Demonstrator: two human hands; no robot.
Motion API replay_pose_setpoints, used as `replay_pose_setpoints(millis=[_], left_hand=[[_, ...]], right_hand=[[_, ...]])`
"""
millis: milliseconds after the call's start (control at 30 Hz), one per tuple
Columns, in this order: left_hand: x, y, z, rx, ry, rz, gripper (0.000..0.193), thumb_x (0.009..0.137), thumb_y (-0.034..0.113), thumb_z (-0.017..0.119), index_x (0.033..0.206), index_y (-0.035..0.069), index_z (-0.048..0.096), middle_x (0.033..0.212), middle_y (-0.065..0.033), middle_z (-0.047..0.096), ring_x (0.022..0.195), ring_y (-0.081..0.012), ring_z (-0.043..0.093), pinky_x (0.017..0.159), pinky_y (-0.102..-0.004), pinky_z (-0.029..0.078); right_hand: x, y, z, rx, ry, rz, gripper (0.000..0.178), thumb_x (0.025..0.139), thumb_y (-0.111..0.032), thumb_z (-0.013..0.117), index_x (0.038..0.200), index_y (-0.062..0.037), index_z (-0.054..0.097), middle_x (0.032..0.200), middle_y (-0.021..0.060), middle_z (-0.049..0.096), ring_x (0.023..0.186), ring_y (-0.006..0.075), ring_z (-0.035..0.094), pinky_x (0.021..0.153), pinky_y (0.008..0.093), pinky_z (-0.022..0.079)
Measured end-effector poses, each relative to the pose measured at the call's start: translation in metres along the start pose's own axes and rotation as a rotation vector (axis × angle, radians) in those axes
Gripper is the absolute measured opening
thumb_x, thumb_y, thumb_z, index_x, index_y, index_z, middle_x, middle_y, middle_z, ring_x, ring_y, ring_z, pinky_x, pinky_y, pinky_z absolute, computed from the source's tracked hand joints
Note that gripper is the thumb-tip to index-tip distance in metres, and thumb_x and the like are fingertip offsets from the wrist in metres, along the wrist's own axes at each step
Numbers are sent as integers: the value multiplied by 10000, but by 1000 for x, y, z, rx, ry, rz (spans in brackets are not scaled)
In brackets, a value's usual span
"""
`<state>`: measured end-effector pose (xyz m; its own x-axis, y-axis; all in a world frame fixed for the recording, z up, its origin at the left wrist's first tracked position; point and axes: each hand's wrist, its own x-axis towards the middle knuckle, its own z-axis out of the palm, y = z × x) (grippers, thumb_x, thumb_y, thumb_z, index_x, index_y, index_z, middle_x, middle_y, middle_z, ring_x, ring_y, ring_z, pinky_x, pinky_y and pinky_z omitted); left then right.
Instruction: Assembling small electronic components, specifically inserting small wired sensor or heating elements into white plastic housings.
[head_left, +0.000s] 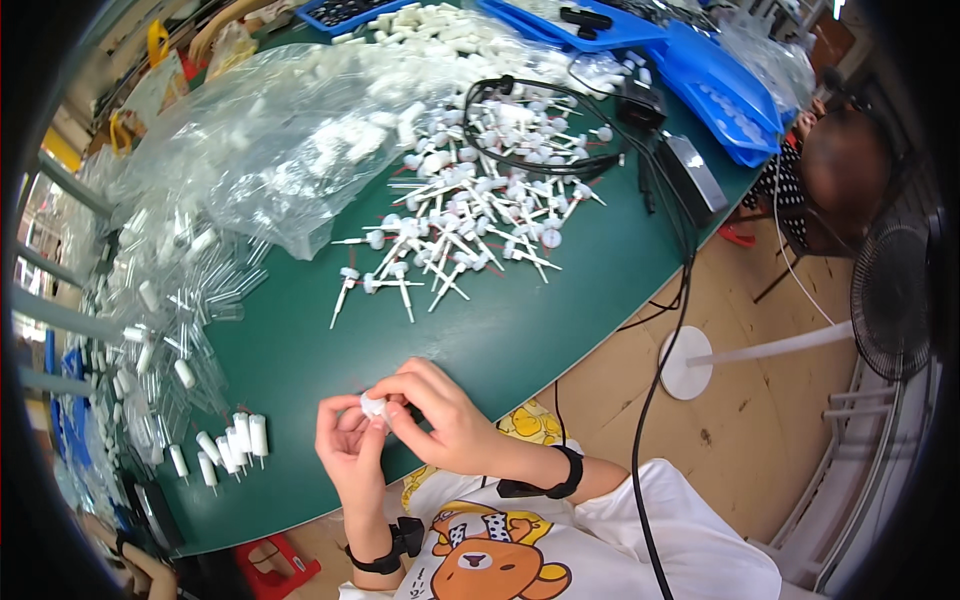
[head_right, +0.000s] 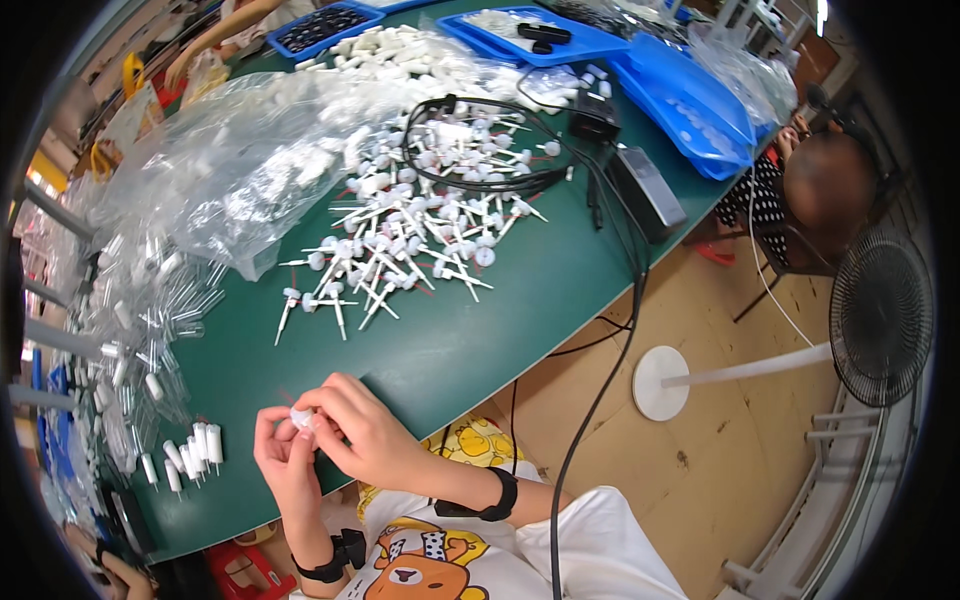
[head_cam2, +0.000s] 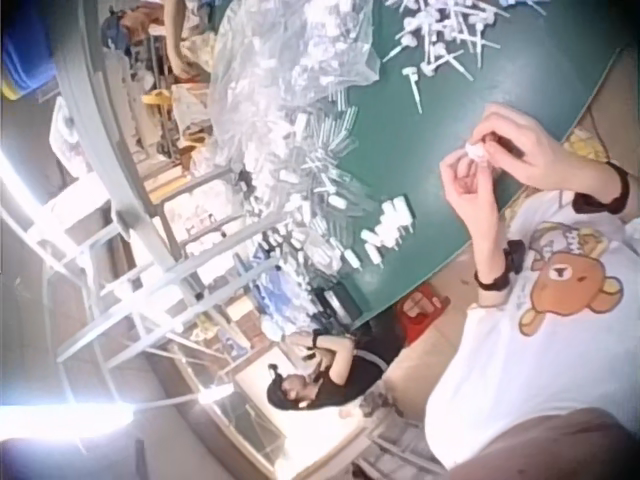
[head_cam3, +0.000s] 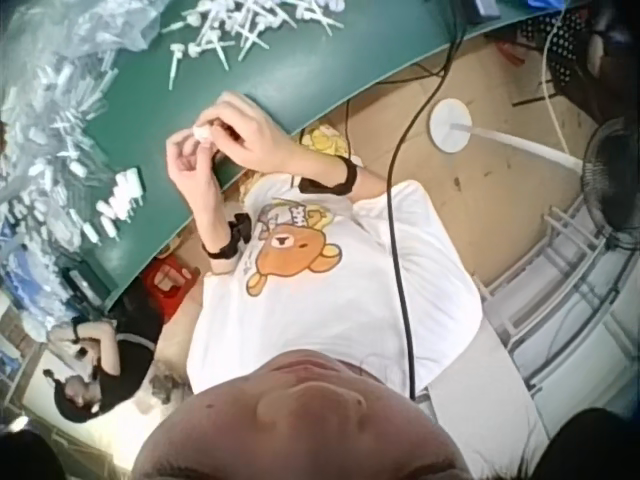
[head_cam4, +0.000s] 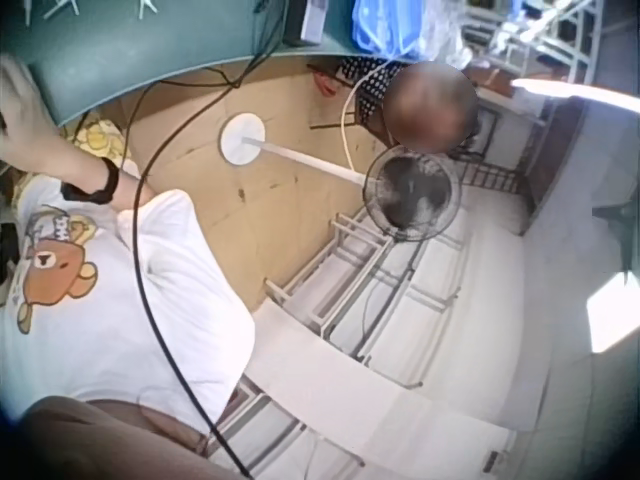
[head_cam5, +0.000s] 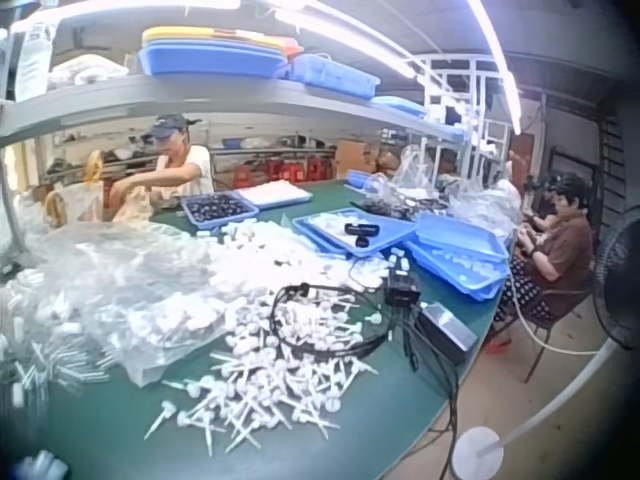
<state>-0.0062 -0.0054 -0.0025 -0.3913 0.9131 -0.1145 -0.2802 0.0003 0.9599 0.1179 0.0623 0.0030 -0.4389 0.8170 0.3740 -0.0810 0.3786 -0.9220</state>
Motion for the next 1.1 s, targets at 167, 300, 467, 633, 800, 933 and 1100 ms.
replay_pose_setpoints(millis=[167, 300, 467, 633, 800, 933, 1100], left_hand=[[0, -1, -2, -20, -8, 4, 263, 822, -103, 539, 1058, -34, 448, 993, -162, 621, 919, -161, 610, 777, -227, 488], [0, 3, 0, 19, -27, 33, 296, 809, -117, 558, 1084, -56, 467, 1041, -167, 597, 969, -174, 593, 805, -247, 497], [3, 3, 5, -39, -52, 39, 323, 807, -136, 572, 1116, -87, 494, 1089, -170, 573, 1008, -202, 582, 865, -304, 512], [3, 6, 2, -35, -90, 14, 309, 833, -105, 559, 1133, -96, 482, 1121, -195, 564, 1005, -228, 595, 875, -350, 526], [3, 8, 4, -62, -80, 30, 300, 842, -95, 556, 1132, -94, 480, 1117, -196, 566, 1001, -222, 596, 875, -336, 524], [2, 10, 3, -63, -87, 30, 280, 853, -84, 549, 1126, -89, 482, 1116, -194, 568, 1021, -222, 589, 885, -326, 512], [-2, 3, -4, -75, -120, 21, 261, 868, -72, 543, 1123, -82, 493, 1134, -188, 563, 1066, -223, 573, 922, -319, 480]], right_hand=[[-1, 5, 2, 11, -35, 24, 154, 846, -5, 537, 1000, -7, 533, 882, 103, 469, 772, 209, 511, 592, 274, 469], [0, 3, 1, -3, -32, 38, 178, 838, 6, 553, 1015, -14, 547, 840, 78, 469, 742, 179, 503, 615, 263, 444], [-2, 14, 3, 113, 92, 83, 220, 801, 54, 589, 1007, -18, 561, 794, 49, 458, 719, 130, 477, 660, 247, 412], [-6, 14, 3, 399, 118, 225, 323, 842, 46, 561, 1128, -6, 420, 872, 37, 460, 837, 112, 468, 784, 246, 403], [-4, 15, 0, 366, 22, 225, 393, 831, 38, 579, 1180, -1, 402, 937, 59, 471, 862, 123, 474, 825, 268, 408], [0, 14, -1, 339, -26, 209, 486, 809, 14, 619, 1247, 11, 407, 1028, 86, 489, 884, 137, 487, 847, 278, 411], [4, 12, -3, 124, -101, 126, 464, 789, -29, 657, 1226, 0, 502, 1103, 99, 502, 922, 161, 517, 835, 282, 431]])
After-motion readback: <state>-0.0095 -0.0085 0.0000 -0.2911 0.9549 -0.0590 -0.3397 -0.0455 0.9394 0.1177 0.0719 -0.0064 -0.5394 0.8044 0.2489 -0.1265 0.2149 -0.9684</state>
